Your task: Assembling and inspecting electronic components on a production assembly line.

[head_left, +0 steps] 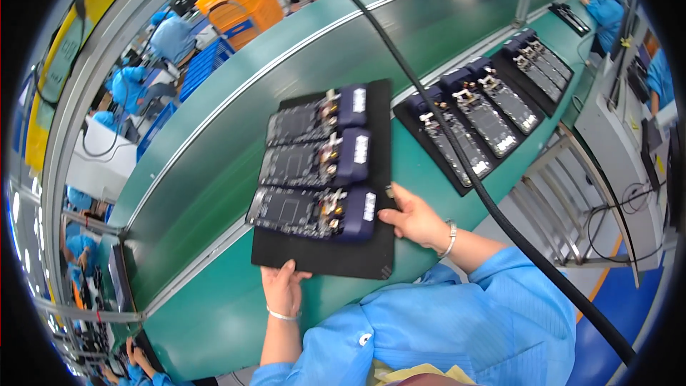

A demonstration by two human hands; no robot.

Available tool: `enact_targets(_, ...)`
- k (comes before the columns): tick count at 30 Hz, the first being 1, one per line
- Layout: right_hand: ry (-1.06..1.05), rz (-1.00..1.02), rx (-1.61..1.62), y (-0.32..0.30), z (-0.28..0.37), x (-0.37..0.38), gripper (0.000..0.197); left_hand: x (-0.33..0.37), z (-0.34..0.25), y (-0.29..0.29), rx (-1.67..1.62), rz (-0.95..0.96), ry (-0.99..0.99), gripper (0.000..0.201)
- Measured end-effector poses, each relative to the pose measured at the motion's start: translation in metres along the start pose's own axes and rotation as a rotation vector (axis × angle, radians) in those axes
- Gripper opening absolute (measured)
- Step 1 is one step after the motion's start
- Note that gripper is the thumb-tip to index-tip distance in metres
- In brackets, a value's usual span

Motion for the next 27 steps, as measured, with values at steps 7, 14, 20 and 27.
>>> enact_targets(7, -0.225, -0.416, 0.113, -0.096, 0.027, -0.071, 0.039, 0.137, 0.022, 0.127, 0.04, 0.519, -0.218, 0.052)
enact_targets(14, -0.428, -0.67, 0.126, -0.175, 0.017, -0.092, 0.026, 0.209, 0.084, 0.218, -0.096, 0.669, -0.277, 0.061)
enact_targets(20, 0.078, -0.89, -0.143, -0.188, 0.026, -0.106, 0.005, 0.213, 0.111, 0.14, 0.361, 0.462, -0.091, 0.071)
enact_targets(27, -0.444, -0.659, -0.737, -0.097, 0.028, -0.098, 0.013, 0.168, 0.07, 0.032, -0.028, 0.174, 0.142, 0.045)
Point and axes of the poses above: each hand's wrist, its own x-axis towards the middle knuckle, its own y-axis out of the palm, z = x × y, the point moved 2 cm from there along x, towards the middle knuckle, and after that the axes turned 15 degrees about z, right-handed, at the moved point
